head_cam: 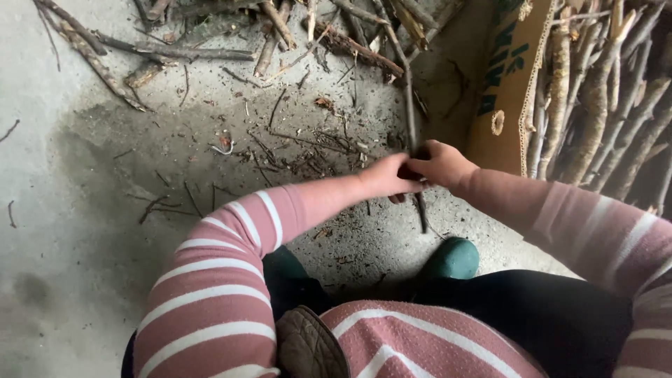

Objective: Picking up sticks and branches from the floor and placing them into a cardboard box.

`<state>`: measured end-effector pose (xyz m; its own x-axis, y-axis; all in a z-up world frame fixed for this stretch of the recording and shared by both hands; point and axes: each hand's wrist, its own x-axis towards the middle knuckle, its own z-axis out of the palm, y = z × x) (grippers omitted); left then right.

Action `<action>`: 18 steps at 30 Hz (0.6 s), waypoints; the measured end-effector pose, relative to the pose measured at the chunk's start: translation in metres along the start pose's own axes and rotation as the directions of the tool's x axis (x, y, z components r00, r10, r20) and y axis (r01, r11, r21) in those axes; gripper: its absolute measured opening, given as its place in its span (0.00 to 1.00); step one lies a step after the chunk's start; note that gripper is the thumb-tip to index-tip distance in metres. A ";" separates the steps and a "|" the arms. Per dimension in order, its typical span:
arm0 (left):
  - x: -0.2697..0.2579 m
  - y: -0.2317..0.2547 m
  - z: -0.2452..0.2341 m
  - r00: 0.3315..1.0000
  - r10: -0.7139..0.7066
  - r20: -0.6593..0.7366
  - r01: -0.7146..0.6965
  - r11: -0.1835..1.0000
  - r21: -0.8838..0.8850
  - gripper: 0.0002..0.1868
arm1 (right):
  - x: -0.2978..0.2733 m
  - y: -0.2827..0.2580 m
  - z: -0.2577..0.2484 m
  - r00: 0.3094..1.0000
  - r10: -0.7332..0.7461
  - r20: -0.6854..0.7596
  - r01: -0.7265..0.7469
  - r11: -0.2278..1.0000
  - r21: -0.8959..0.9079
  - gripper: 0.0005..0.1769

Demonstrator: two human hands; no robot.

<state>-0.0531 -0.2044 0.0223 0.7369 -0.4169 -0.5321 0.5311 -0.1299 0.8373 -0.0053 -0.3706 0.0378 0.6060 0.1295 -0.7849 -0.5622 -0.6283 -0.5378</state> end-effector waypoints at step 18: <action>0.228 0.003 -0.191 0.789 0.612 -0.050 0.344 -0.372 0.862 0.18 | -0.084 -0.014 -0.030 0.993 0.034 0.114 -0.063 0.963 0.262 0.10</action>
